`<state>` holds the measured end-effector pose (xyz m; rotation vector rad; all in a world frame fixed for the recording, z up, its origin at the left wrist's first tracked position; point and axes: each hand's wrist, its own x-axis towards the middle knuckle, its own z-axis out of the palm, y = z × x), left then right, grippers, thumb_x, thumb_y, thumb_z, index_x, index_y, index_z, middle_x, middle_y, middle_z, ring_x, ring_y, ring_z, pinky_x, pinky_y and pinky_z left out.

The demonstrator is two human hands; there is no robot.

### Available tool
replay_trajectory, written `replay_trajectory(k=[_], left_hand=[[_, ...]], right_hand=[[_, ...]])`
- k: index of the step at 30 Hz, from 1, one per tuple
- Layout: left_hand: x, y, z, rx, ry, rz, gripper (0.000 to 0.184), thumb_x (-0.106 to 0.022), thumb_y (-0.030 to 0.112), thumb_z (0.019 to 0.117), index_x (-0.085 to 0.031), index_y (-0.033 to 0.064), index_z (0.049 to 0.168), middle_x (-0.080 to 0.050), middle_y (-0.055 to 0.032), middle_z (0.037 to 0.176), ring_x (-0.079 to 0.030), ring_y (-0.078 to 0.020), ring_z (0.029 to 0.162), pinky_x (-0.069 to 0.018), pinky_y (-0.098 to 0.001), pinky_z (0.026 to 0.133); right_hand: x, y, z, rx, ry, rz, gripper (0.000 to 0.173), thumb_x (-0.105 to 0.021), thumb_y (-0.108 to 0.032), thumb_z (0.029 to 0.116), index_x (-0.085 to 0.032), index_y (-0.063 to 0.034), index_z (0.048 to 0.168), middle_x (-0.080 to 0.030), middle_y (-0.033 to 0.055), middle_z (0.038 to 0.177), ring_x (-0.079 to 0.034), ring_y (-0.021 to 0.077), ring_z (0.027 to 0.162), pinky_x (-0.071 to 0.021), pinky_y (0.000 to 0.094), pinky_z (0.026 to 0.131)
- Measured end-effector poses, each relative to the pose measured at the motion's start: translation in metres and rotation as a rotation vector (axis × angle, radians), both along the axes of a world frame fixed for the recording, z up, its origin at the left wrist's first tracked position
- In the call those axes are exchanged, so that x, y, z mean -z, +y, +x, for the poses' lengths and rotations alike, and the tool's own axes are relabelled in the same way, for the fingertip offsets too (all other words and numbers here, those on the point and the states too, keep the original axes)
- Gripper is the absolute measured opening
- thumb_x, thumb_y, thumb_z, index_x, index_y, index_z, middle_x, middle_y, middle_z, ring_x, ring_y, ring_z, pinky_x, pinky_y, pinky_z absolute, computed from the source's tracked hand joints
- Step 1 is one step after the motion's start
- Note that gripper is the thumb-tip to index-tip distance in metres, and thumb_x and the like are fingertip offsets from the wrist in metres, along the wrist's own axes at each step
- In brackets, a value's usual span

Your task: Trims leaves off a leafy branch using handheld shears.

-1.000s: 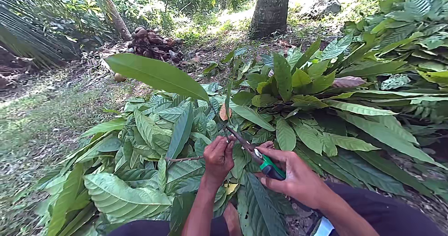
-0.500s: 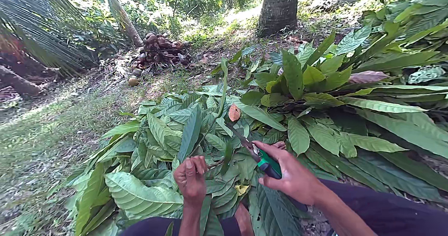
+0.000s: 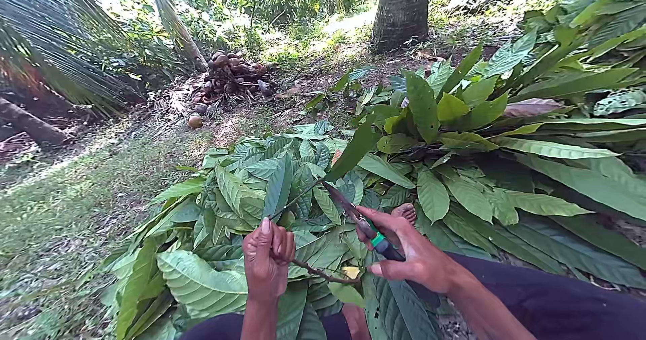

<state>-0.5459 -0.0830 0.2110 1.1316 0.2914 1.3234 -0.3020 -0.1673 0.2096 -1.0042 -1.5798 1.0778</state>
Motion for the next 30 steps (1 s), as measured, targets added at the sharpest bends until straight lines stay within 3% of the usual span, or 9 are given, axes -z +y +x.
replay_trajectory(k=[10, 15, 24, 27, 30], left_hand=[[0.001, 0.003, -0.003, 0.105, 0.081, -0.004, 0.048, -0.056, 0.038, 0.104, -0.055, 0.0196, 0.059, -0.038, 0.0131, 0.049, -0.038, 0.0019, 0.041, -0.0304, -0.0157, 0.04], [0.0, 0.005, -0.005, 0.12, 0.124, -0.001, 0.048, -0.056, 0.038, 0.1038, -0.055, 0.0203, 0.06, -0.038, 0.0138, 0.049, -0.038, 0.0026, 0.042, -0.0303, -0.0151, 0.041], [0.001, 0.018, -0.02, 0.108, 0.142, -0.043, 0.046, -0.058, 0.04, 0.1024, -0.056, 0.0221, 0.06, -0.04, 0.0148, 0.05, -0.038, 0.0037, 0.042, -0.0304, -0.0143, 0.04], [-0.013, 0.03, -0.043, -0.117, 0.114, -0.035, 0.049, -0.046, 0.039, 0.1066, -0.053, 0.0251, 0.06, -0.04, 0.0149, 0.049, -0.038, 0.003, 0.041, -0.0315, -0.0146, 0.041], [-0.042, 0.037, -0.092, -0.386, 0.061, -0.053, 0.059, -0.018, 0.04, 0.1112, -0.047, 0.0252, 0.062, -0.039, 0.0132, 0.048, -0.037, 0.0004, 0.041, -0.0329, -0.0162, 0.042]], right_hand=[[0.0, -0.001, 0.018, -0.04, -0.02, -0.003, 0.081, -0.074, -0.025, 0.0806, -0.044, 0.0039, 0.15, -0.064, 0.0011, 0.11, -0.06, 0.003, 0.093, -0.0516, 0.0181, 0.083], [0.0, -0.002, 0.027, -0.055, -0.016, -0.033, 0.077, -0.074, -0.022, 0.0793, -0.048, 0.0026, 0.148, -0.065, -0.0011, 0.104, -0.06, 0.0002, 0.085, -0.052, 0.0161, 0.076], [0.007, -0.003, 0.034, -0.021, 0.035, -0.073, 0.071, -0.076, -0.017, 0.0779, -0.053, 0.0036, 0.142, -0.069, -0.0053, 0.097, -0.063, -0.0011, 0.079, -0.0552, 0.017, 0.073], [0.017, 0.004, 0.033, -0.004, -0.018, -0.08, 0.078, -0.075, -0.027, 0.0781, -0.049, 0.0031, 0.145, -0.066, -0.0043, 0.099, -0.061, 0.0009, 0.08, -0.0537, 0.0184, 0.073], [0.037, 0.007, 0.03, 0.001, -0.098, -0.151, 0.085, -0.076, -0.036, 0.0756, -0.048, 0.0002, 0.147, -0.065, -0.0042, 0.1, -0.062, 0.0016, 0.08, -0.0538, 0.019, 0.071]])
